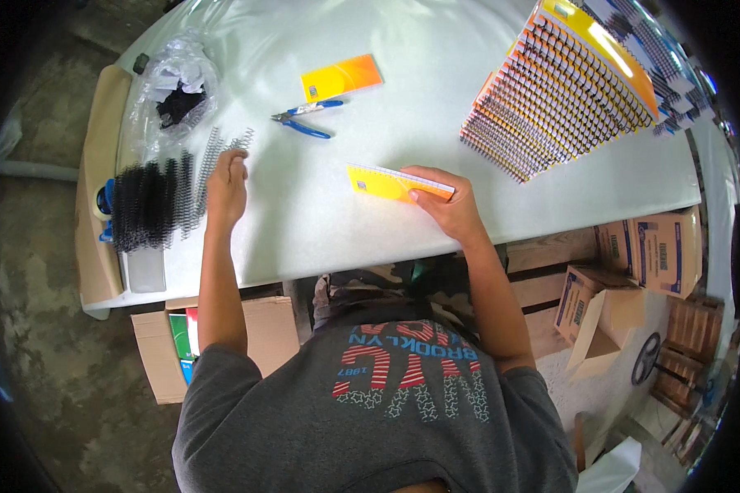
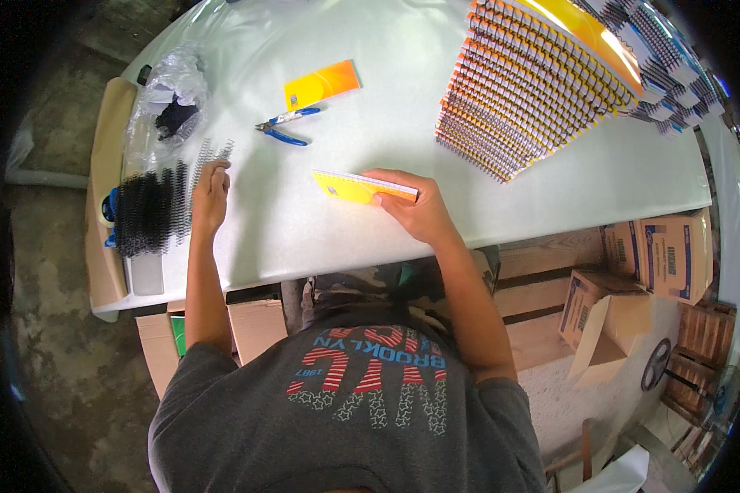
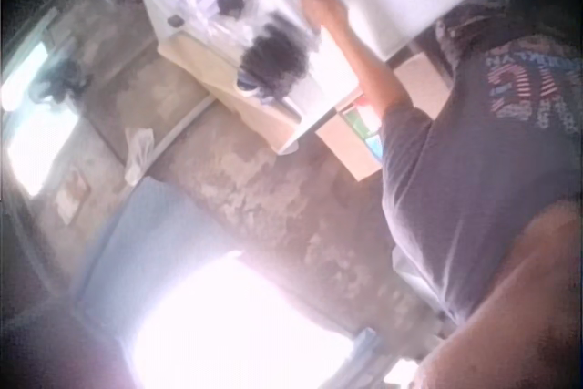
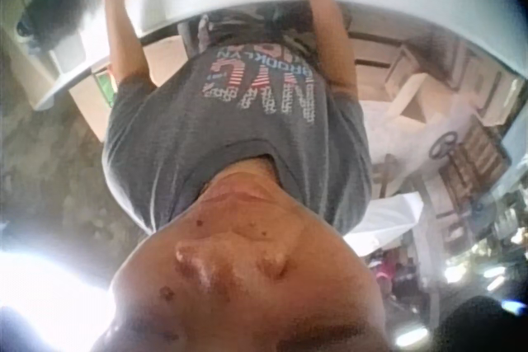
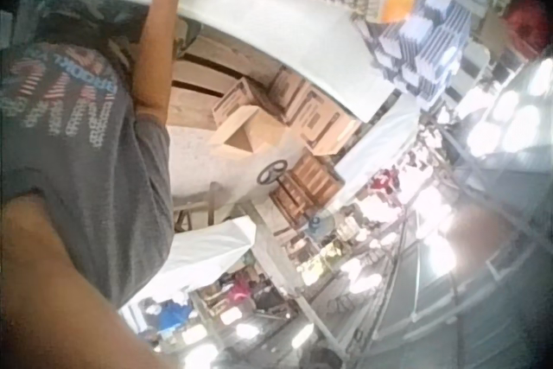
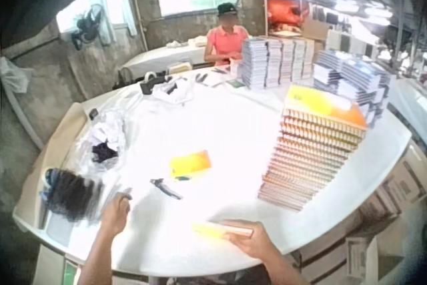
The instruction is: The person inserts a spiral coil into a notebook, trims the excess coil using pliers, and places the notebook onto a stack.
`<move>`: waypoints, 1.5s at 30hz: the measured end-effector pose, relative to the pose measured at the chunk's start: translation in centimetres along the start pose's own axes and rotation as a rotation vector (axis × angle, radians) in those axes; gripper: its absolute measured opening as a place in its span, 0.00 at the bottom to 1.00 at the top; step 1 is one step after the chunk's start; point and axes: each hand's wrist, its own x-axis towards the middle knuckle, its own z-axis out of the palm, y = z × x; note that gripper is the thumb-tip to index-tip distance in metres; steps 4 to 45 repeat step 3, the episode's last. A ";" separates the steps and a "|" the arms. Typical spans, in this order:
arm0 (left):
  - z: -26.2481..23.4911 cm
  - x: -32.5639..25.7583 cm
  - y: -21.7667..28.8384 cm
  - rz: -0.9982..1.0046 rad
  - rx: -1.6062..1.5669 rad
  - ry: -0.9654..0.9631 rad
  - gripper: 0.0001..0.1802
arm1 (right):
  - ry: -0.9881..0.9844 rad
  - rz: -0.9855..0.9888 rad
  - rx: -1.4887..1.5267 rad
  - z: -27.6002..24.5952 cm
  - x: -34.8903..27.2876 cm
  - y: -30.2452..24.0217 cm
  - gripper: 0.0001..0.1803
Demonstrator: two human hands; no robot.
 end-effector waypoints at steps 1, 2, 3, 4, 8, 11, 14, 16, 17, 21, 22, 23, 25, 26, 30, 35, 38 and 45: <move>0.2 -0.3 1.4 0.012 -0.210 -0.075 0.15 | 0.006 0.007 -0.002 -0.1 0.0 0.3 0.16; 0.7 -0.7 3.8 -0.127 -0.394 -0.289 0.16 | 0.011 0.007 0.024 -0.4 -0.1 0.6 0.16; 0.7 -0.8 3.8 -0.128 -0.396 -0.287 0.16 | 0.001 -0.002 0.058 -0.4 0.0 0.8 0.16; 0.7 -0.8 3.8 -0.128 -0.396 -0.287 0.16 | 0.001 -0.002 0.058 -0.4 0.0 0.8 0.16; 0.7 -0.8 3.8 -0.128 -0.396 -0.287 0.16 | 0.001 -0.002 0.058 -0.4 0.0 0.8 0.16; 0.7 -0.8 3.8 -0.128 -0.396 -0.287 0.16 | 0.001 -0.002 0.058 -0.4 0.0 0.8 0.16; 0.7 -0.8 3.8 -0.128 -0.396 -0.287 0.16 | 0.001 -0.002 0.058 -0.4 0.0 0.8 0.16; 0.7 -0.8 3.8 -0.128 -0.396 -0.287 0.16 | 0.001 -0.002 0.058 -0.4 0.0 0.8 0.16; 0.7 -0.8 3.8 -0.128 -0.396 -0.287 0.16 | 0.001 -0.002 0.058 -0.4 0.0 0.8 0.16; 0.7 -0.8 3.8 -0.128 -0.396 -0.287 0.16 | 0.001 -0.002 0.058 -0.4 0.0 0.8 0.16; 0.7 -0.8 3.8 -0.128 -0.396 -0.287 0.16 | 0.001 -0.002 0.058 -0.4 0.0 0.8 0.16; 0.7 -0.8 3.8 -0.128 -0.396 -0.287 0.16 | 0.001 -0.002 0.058 -0.4 0.0 0.8 0.16; 0.7 -0.8 3.8 -0.128 -0.396 -0.287 0.16 | 0.001 -0.002 0.058 -0.4 0.0 0.8 0.16; 0.7 -0.8 3.8 -0.128 -0.396 -0.287 0.16 | 0.001 -0.002 0.058 -0.4 0.0 0.8 0.16; 0.7 -0.8 3.8 -0.128 -0.396 -0.287 0.16 | 0.001 -0.002 0.058 -0.4 0.0 0.8 0.16; 0.7 -0.8 3.8 -0.128 -0.396 -0.287 0.16 | 0.001 -0.002 0.058 -0.4 0.0 0.8 0.16; 0.7 -0.8 3.8 -0.128 -0.396 -0.287 0.16 | 0.001 -0.002 0.058 -0.4 0.0 0.8 0.16; 0.7 -0.8 3.8 -0.128 -0.396 -0.287 0.16 | 0.001 -0.002 0.058 -0.4 0.0 0.8 0.16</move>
